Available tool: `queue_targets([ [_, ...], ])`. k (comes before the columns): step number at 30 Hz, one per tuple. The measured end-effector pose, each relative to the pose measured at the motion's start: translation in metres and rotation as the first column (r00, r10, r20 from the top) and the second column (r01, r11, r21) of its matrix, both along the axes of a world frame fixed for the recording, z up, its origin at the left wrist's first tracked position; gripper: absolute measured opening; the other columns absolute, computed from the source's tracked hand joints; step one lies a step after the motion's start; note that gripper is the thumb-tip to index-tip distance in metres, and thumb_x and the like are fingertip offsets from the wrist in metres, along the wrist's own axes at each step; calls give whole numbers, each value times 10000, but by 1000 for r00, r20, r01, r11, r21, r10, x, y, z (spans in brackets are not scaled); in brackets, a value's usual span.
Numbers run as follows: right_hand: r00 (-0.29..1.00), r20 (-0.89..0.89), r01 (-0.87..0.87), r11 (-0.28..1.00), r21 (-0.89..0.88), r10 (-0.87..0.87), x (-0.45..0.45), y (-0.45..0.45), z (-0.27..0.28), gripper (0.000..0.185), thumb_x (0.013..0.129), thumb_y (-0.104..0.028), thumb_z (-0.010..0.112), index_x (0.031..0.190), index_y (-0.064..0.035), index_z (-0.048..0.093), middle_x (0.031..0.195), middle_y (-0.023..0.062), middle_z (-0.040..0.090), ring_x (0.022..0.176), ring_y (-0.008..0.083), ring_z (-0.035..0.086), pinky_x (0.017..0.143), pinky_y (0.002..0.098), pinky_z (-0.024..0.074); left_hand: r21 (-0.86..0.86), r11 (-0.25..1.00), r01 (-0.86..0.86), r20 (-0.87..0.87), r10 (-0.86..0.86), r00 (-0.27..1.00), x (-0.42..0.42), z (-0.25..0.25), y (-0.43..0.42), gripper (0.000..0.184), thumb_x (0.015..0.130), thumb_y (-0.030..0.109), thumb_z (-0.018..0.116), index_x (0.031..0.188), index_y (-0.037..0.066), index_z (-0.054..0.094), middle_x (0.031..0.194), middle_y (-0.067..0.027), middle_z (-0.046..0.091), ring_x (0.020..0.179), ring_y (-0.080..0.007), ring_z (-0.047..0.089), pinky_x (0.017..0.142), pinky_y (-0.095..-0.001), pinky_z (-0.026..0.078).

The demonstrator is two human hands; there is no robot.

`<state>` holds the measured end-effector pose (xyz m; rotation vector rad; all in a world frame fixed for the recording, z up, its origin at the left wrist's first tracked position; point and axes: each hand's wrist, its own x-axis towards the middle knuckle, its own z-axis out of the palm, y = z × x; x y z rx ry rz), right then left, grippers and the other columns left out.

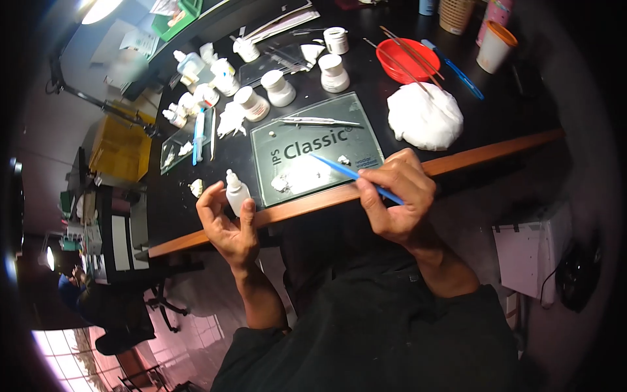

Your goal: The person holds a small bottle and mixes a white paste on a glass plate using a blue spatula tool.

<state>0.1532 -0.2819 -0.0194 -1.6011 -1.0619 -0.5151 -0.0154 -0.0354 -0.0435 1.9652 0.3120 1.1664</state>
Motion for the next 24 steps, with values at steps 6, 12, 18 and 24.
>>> queue_targets([
  [6, 998, 44, -44, 999, -7, 45, -16, 0, -11, 200, 837, 69, 843, 1005, -24, 789, 948, 78, 790, 818, 252, 659, 758, 370, 543, -21, 1000, 20, -15, -21, 1000, -1, 1, -2, 400, 990, 124, 856, 1301, -26, 655, 1135, -82, 686, 1031, -163, 649, 979, -333, 521],
  [12, 976, 171, 149, 987, -52, -138, -21, -15, -12, 246, 812, 74, 860, 1027, -29, 798, 834, 51, 694, 786, 254, 613, 742, 372, 526, -26, 998, 55, 7, -55, 998, -3, 1, 0, 393, 973, 142, 851, 1274, -43, 678, 1128, -88, 685, 1026, -165, 642, 966, -328, 514],
  [18, 960, 222, 199, 972, -121, -169, -28, -19, -22, 286, 810, 53, 875, 1077, -17, 798, 808, 23, 622, 824, 239, 570, 773, 397, 468, -4, 1000, 1, 20, -1, 1000, 0, -1, -1, 388, 906, 89, 879, 1234, -32, 711, 1044, -85, 715, 942, -175, 663, 929, -318, 519],
  [24, 947, 249, 236, 966, -104, -204, -24, -20, -25, 294, 818, 70, 876, 1086, -26, 805, 846, 27, 662, 799, 231, 561, 774, 379, 468, 39, 999, -4, 10, 4, 1000, 0, -2, 1, 385, 894, 87, 891, 1215, -38, 717, 1017, -87, 716, 914, -171, 661, 889, -311, 527],
])
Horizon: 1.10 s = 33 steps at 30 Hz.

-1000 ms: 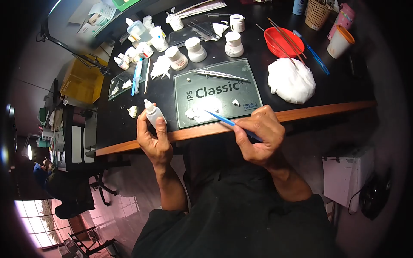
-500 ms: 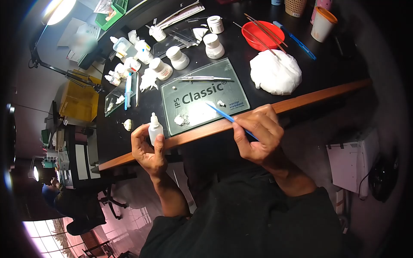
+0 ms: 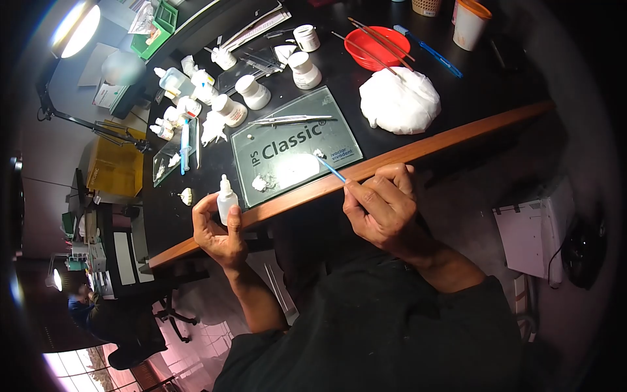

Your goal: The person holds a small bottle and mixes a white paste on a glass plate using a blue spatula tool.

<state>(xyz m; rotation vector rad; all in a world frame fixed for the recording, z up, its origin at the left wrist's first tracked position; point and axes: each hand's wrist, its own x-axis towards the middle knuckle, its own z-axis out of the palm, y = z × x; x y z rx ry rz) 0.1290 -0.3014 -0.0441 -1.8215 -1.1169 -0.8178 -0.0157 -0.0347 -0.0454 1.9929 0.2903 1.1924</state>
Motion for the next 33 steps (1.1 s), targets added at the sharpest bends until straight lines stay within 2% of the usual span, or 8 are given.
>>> queue_targets([
  [5, 999, -14, 32, 999, 15, -32, 1, -2, -4, 278, 821, 38, 877, 1080, -19, 797, 853, 24, 660, 857, 243, 588, 809, 425, 456, 51, 999, -12, -23, 13, 1000, 1, 1, 0, 376, 881, 90, 904, 1184, -41, 724, 988, -85, 716, 879, -162, 658, 842, -302, 533],
  [14, 999, -34, -11, 1000, 19, 12, -2, 0, -1, 281, 827, 32, 881, 1090, -25, 798, 838, 20, 651, 848, 244, 588, 811, 422, 462, 77, 997, -18, -30, 21, 999, 1, 0, 2, 374, 874, 92, 905, 1179, -36, 729, 974, -80, 713, 856, -163, 659, 820, -302, 535],
  [17, 999, -10, -41, 999, 15, 41, -3, 5, 5, 262, 825, 58, 878, 1061, -31, 804, 834, 20, 651, 796, 227, 562, 766, 379, 470, 49, 999, 14, -87, -10, 996, -3, 5, -2, 360, 935, 84, 867, 1236, -41, 716, 1060, -78, 716, 974, -165, 641, 958, -323, 504],
  [20, 997, -15, -74, 995, 63, 75, -7, 16, 3, 292, 811, 13, 899, 1079, -37, 797, 821, 13, 638, 827, 243, 592, 812, 418, 466, 42, 999, 4, -93, 0, 996, -3, 5, -2, 362, 931, 80, 869, 1236, -41, 719, 1048, -77, 718, 974, -163, 639, 956, -319, 501],
  [24, 995, -20, -101, 994, 52, 103, -14, 33, 3, 293, 775, -1, 903, 1047, -42, 802, 828, -12, 656, 822, 221, 608, 811, 407, 450, 56, 998, 0, -97, 5, 995, -3, 4, -2, 356, 927, 72, 867, 1231, -41, 720, 1051, -84, 724, 971, -162, 641, 951, -316, 501],
  [33, 1000, -22, -5, 1000, -7, 5, -19, 36, 0, 244, 807, -37, 885, 1042, -41, 819, 816, -25, 629, 822, 187, 610, 894, 428, 417, 41, 999, 5, -97, -1, 995, -3, 4, -2, 350, 923, 63, 861, 1226, -43, 720, 1037, -84, 723, 957, -164, 643, 944, -319, 502],
])
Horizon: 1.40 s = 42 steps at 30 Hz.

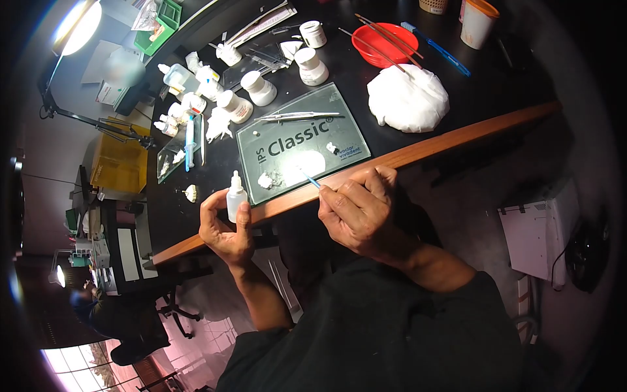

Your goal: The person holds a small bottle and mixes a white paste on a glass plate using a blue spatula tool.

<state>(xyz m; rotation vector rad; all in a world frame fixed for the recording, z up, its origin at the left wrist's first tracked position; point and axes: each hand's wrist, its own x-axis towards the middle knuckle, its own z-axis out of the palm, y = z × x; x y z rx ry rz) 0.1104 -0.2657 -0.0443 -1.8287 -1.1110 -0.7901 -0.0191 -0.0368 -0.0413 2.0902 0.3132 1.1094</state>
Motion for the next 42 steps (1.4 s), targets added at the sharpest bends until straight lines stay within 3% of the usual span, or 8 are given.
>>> queue_targets([
  [7, 1000, -5, -1, 1000, 29, 1, 2, -3, -2, 235, 828, -40, 883, 1053, -48, 817, 815, -22, 627, 814, 196, 604, 891, 432, 411, 12, 1000, 2, 0, -2, 1000, 0, -2, 2, 360, 917, 67, 865, 1229, -40, 722, 1050, -80, 719, 959, -165, 641, 948, -322, 502],
  [11, 999, -4, -38, 994, 105, 39, 10, -5, 4, 229, 829, 12, 871, 1044, -32, 804, 830, 10, 647, 798, 222, 608, 831, 409, 467, 29, 1000, 12, 5, -13, 1000, 2, 1, 2, 370, 909, 62, 867, 1240, -32, 730, 1054, -80, 718, 958, -166, 641, 941, -324, 504],
  [14, 997, -25, -63, 981, 181, 69, 34, -6, 11, 216, 835, 71, 846, 1029, -11, 795, 858, 64, 690, 786, 253, 617, 734, 382, 529, 109, 994, 20, 20, -23, 1000, 12, 13, -4, 376, 802, 94, 925, 1135, 4, 774, 914, -86, 699, 847, -224, 650, 807, -340, 525],
  [17, 991, -79, -90, 975, 204, 108, 53, -8, 21, 183, 850, 66, 834, 1016, -1, 799, 835, 80, 694, 756, 241, 624, 689, 359, 528, 246, 964, 100, -95, -78, 992, 14, 21, -7, 378, 816, 49, 893, 1172, -7, 782, 951, -88, 713, 913, -210, 638, 897, -321, 506],
  [21, 976, -155, -112, 964, 239, 152, 51, -5, 16, 150, 862, 66, 824, 999, 9, 803, 821, 73, 698, 714, 206, 617, 644, 333, 514, 408, 909, 87, -118, -42, 992, 29, 26, -15, 381, 731, 142, 930, 1077, 26, 818, 870, -63, 690, 863, -245, 627, 868, -370, 459],
  [27, 974, -161, -121, 967, 226, 160, 54, -9, 13, 136, 879, 79, 813, 1000, 25, 784, 814, 84, 682, 727, 198, 589, 650, 322, 482, 436, 896, 76, -129, -22, 991, 36, 27, -16, 397, 700, 194, 946, 1055, 54, 839, 855, -39, 688, 865, -243, 617, 884, -379, 435],
  [42, 985, -121, -91, 972, 217, 119, 55, -7, 12, 178, 824, 84, 834, 979, 3, 800, 819, 69, 707, 705, 210, 635, 633, 330, 518, 491, 867, 88, -166, -6, 986, 35, 25, -17, 425, 686, 209, 971, 1078, 72, 879, 885, -19, 728, 904, -228, 583, 927, -376, 425],
])
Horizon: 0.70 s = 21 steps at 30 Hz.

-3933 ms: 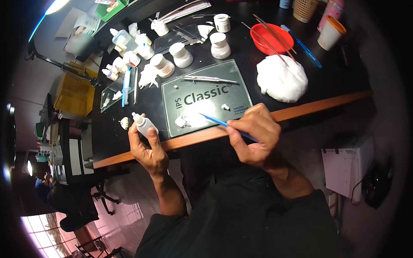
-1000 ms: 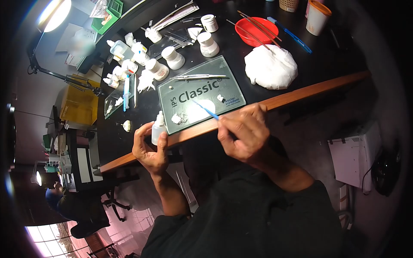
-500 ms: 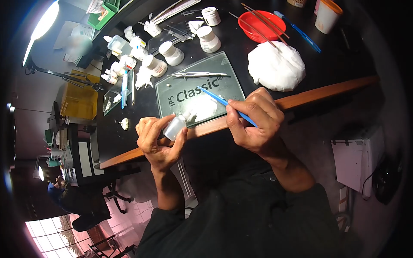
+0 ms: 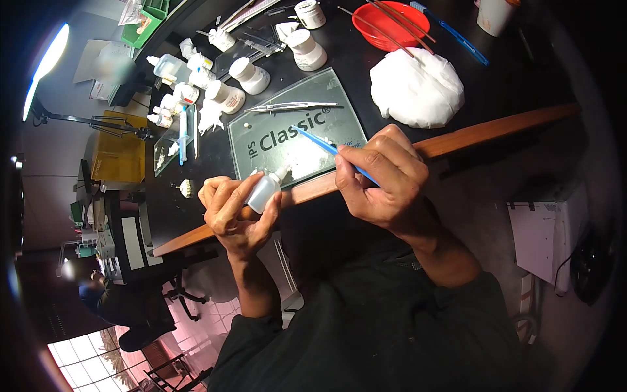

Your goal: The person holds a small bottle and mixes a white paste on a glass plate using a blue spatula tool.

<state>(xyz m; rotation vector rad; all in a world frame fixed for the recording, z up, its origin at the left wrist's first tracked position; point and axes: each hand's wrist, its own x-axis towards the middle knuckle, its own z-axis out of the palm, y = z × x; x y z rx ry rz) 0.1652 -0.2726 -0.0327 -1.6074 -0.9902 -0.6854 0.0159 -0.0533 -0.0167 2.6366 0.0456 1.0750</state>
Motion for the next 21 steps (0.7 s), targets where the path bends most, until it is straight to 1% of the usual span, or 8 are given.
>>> queue_targets([
  [18, 1000, 8, 1, 1000, -26, -1, -1, -1, 1, 193, 812, 92, 831, 983, 8, 803, 813, 69, 704, 702, 216, 632, 634, 333, 523, -27, 1000, 10, -18, -11, 1000, 0, 1, -1, 427, 702, 201, 972, 1090, 50, 878, 880, -21, 729, 909, -228, 565, 934, -376, 410],
  [21, 999, 23, -23, 1000, -15, 23, 0, 0, 0, 172, 832, 106, 824, 977, 17, 798, 772, 54, 650, 684, 191, 586, 591, 311, 464, -42, 999, 6, -8, -6, 1000, 0, 1, -2, 419, 711, 188, 965, 1093, 43, 873, 882, -26, 725, 910, -232, 567, 924, -375, 423],
])
